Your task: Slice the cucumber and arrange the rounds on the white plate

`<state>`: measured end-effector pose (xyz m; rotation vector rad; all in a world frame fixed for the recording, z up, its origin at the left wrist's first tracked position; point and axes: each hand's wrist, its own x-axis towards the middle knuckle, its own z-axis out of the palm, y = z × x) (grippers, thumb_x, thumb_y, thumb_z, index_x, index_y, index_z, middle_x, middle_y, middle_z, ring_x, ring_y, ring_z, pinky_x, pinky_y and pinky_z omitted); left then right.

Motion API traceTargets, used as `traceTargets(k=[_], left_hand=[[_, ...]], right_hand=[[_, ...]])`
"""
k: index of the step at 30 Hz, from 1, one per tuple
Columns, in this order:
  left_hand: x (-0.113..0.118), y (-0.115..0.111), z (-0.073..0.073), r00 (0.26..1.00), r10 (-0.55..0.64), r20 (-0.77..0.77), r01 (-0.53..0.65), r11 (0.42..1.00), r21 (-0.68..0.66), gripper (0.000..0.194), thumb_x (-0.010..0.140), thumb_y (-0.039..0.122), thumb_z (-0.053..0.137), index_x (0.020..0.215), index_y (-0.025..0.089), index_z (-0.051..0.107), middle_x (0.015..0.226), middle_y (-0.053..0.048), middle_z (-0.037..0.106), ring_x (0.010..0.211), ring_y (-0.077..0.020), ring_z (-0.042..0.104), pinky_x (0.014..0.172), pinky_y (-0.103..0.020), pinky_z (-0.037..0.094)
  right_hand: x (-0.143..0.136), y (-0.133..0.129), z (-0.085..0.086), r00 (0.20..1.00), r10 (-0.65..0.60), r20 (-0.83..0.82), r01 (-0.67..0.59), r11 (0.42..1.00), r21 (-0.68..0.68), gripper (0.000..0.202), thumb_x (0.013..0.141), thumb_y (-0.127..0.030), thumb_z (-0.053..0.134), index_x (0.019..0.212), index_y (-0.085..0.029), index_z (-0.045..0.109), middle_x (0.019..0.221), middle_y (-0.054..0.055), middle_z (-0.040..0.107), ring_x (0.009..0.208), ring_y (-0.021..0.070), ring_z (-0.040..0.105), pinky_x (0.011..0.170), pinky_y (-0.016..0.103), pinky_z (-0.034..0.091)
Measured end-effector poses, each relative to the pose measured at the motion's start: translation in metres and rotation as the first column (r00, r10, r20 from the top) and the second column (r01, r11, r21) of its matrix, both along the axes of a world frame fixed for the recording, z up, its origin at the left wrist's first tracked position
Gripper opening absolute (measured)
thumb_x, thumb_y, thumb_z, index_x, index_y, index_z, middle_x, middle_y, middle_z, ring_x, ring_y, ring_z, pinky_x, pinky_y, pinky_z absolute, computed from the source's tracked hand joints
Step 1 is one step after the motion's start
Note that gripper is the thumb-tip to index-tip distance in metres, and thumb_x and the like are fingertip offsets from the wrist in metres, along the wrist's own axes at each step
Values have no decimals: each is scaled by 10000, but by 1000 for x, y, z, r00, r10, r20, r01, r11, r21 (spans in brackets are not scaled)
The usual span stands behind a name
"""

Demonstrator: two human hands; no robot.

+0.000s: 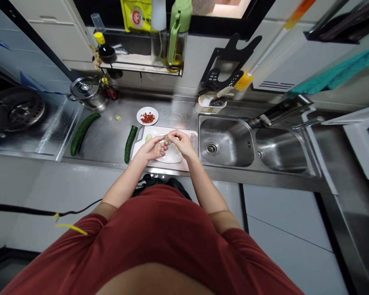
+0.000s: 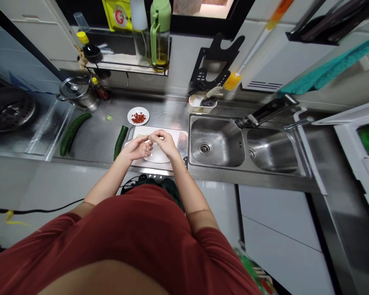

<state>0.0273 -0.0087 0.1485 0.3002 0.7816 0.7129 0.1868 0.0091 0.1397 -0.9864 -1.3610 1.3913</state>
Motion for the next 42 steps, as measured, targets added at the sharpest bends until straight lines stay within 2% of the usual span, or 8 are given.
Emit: traceTargets(k=[5,12,19,24,27,34,39,42], left_hand=[[0,-1,4,999,23,-39,-20,997,73,273,761,276,690,1006,197,599,734,-4,624,586,-99,594,484,-186,420],[0,-2,0,953,193,-234,-138,963,232,530,648,241,779,1138,239,578,796,19,644,591,-59,586,441,-146,347],[5,-2,-1,821,412,-396,-185,847,499,536,635,279,773,1142,209,615,733,31,638,621,-69,574,515,-170,362],[9,-4,-2,779,513,-361,-210,756,620,476,621,281,789,1061,176,643,715,26,647,714,-105,618,719,-237,450],[11,-5,-4,776,537,-330,-236,733,638,415,622,263,787,997,174,633,731,20,654,730,-108,626,751,-248,460],[13,-2,-15,756,562,-335,-236,712,661,355,607,265,786,857,175,550,691,31,638,651,-83,596,673,-210,450],[17,-1,-23,772,517,-369,-202,750,630,487,604,262,775,1039,180,570,708,27,655,630,-82,588,644,-210,442],[22,1,-31,766,496,-408,-175,773,610,378,605,256,764,939,163,614,667,27,631,624,-86,574,629,-212,437]], right_hand=[[3,-1,3,998,59,17,-59,998,16,322,748,-518,672,742,-199,626,735,-2,621,747,146,569,753,290,462],[5,1,-3,990,-43,132,30,994,104,272,777,-468,644,723,-201,639,778,3,617,767,141,550,737,272,441],[5,2,-4,993,-60,104,55,997,51,251,756,-449,655,734,-200,634,744,-7,598,732,137,540,684,260,443],[5,5,1,995,-61,83,61,998,13,247,740,-441,665,724,-197,628,686,-20,584,685,129,527,625,248,444],[5,6,2,995,-64,78,65,998,-13,265,726,-450,676,711,-190,624,667,-22,584,655,120,523,595,239,446],[9,7,4,992,-37,122,54,990,-132,375,671,-518,734,676,-179,574,610,-26,598,550,88,522,491,189,427],[18,11,-1,988,37,148,2,967,-256,456,624,-561,781,709,-175,554,545,-11,609,442,86,525,394,174,381],[24,14,-7,984,54,168,-11,969,-248,467,624,-564,789,718,-177,546,514,-24,591,415,79,509,379,167,368]])
